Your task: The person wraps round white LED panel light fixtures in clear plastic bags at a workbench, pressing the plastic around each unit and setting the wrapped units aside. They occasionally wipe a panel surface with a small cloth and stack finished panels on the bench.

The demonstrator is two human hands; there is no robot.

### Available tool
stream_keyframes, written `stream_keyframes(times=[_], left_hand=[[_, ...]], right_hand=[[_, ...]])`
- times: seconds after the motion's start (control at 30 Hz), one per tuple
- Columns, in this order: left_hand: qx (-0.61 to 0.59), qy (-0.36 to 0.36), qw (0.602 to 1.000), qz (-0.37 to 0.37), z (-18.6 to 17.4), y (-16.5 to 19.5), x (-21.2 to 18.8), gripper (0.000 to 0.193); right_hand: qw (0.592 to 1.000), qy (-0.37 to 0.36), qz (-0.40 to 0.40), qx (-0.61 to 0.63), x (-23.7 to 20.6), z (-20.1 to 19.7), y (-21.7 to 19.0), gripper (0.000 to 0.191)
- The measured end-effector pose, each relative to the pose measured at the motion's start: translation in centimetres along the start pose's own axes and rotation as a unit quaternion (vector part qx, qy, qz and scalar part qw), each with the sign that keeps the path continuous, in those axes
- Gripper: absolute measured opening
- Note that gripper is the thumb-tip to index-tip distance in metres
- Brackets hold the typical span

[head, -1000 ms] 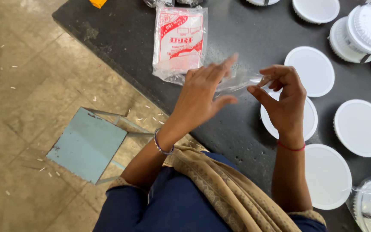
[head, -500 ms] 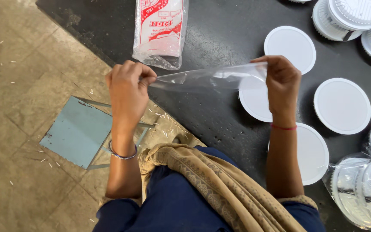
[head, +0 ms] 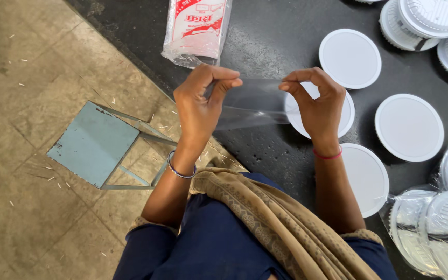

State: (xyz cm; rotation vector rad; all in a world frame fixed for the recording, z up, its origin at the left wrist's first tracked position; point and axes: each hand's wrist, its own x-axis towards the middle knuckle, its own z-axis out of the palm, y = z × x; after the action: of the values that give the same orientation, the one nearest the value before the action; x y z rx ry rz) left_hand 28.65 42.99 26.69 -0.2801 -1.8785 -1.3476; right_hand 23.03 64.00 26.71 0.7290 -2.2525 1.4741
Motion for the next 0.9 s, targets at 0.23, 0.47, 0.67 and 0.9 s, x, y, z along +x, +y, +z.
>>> stream_keyframes(times=[0.23,0.47,0.67,0.9], left_hand=[[0.015,-0.026,0.994,-0.108,1.6,-1.4,-1.4,0.008],[-0.246,-0.171,0.933,-0.201,0.2,-3.9,-0.7,0.011],[-0.565,-0.250,0.744,-0.255,0.6,-4.7,0.4,0.027],[-0.569,-0.223,0.692,-0.383,2.6,-4.7,0.5,0.032]], right_hand=[[0.999,0.027,0.042,0.015,-2.1,0.6,2.0,0.012],[0.948,-0.067,0.162,0.266,-1.9,-1.4,3.8,0.026],[0.805,-0.182,0.030,0.564,-2.8,-1.2,5.0,0.037],[0.613,-0.160,-0.003,0.774,-4.6,-0.8,6.8,0.061]])
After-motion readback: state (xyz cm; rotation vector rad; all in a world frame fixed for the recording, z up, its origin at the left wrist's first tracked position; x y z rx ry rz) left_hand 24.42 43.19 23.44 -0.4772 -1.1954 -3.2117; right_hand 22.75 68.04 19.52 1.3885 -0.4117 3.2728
